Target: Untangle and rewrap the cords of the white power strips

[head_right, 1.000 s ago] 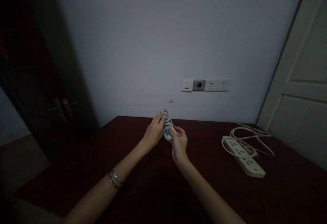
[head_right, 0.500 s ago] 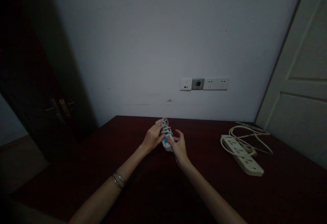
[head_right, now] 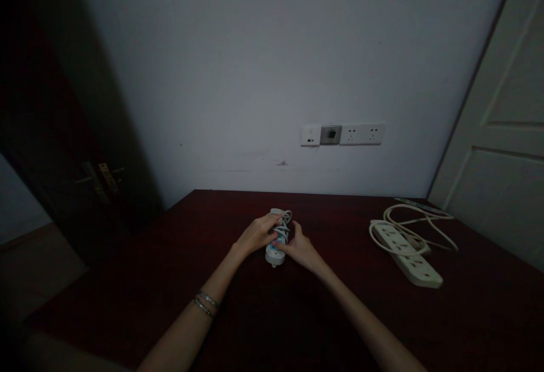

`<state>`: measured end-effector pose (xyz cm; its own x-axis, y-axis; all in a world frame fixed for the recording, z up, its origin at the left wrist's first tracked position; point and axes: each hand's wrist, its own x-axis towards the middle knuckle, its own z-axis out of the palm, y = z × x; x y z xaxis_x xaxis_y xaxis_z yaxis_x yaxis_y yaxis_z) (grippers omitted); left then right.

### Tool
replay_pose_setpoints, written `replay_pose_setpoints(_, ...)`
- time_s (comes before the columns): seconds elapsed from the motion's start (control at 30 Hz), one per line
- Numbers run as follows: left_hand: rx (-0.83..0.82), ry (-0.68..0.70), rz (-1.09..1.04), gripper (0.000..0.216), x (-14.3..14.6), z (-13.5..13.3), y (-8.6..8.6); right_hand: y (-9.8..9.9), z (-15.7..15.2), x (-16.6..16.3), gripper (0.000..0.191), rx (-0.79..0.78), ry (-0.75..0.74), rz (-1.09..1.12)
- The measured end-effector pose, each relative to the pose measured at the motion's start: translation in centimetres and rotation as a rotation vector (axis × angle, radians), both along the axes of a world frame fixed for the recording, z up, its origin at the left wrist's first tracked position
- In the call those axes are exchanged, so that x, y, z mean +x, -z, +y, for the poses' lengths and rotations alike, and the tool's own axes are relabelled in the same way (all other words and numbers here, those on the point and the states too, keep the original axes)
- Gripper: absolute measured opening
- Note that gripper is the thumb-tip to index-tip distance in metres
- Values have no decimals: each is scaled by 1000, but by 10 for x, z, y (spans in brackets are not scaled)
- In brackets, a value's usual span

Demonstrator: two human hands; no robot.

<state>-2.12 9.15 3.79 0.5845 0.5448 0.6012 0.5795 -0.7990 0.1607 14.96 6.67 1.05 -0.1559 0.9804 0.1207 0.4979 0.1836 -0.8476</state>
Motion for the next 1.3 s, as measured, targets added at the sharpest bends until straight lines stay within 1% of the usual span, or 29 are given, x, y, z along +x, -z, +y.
replay_pose_setpoints(0.07, -6, -1, -12, 47, 0, -2, 2, -8, -5, 2, 92, 232, 39, -141)
replay_pose_setpoints(0.13, -7, -9, -23, 47, -2, -4, 4, -15, -10, 3, 77, 501, 37, -258)
replay_pose_setpoints(0.17, -2, -13, -26, 46, -3, -4, 5, -17, -11, 2, 68, 613, -1, -308)
replay_pose_setpoints(0.23, 22, -14, -23, 42, -5, -5, 8, -19, -9, 2, 56, 777, -109, -380)
replay_pose_setpoints(0.3, 56, -3, -16, 37, -8, -5, 10, -17, -4, 2, 52, 861, -186, -416)
replay_pose_setpoints(0.43, 94, 39, 17, 37, -16, -5, 12, -14, 7, 3, 53, 894, -246, -453)
replay_pose_setpoints(0.57, 110, 57, 54, 36, -23, -4, 13, -20, 8, 2, 48, 902, -256, -518)
replay_pose_setpoints(0.7, 125, 59, 58, 38, -24, -1, 14, -26, 8, -1, 51, 893, -259, -632)
replay_pose_setpoints(0.77, 122, 63, 67, 39, -24, -1, 13, -28, 9, -2, 50, 886, -258, -652)
replay_pose_setpoints(0.87, 98, 62, 100, 41, -24, -4, 9, -29, 12, -2, 45, 902, -272, -650)
replay_pose_setpoints(0.93, 72, 43, 120, 46, -25, -7, 6, -30, 14, -2, 43, 932, -303, -648)
replay_pose_setpoints(1.03, 29, -5, 135, 51, -26, -13, 6, -29, 16, -2, 46, 973, -329, -647)
replay_pose_setpoints(1.17, 10, -87, 103, 51, -25, -19, 12, -29, 18, -2, 49, 978, -354, -639)
replay_pose_setpoints(1.3, 14, -133, 51, 51, -22, -18, 19, -32, 17, -5, 48, 960, -362, -656)
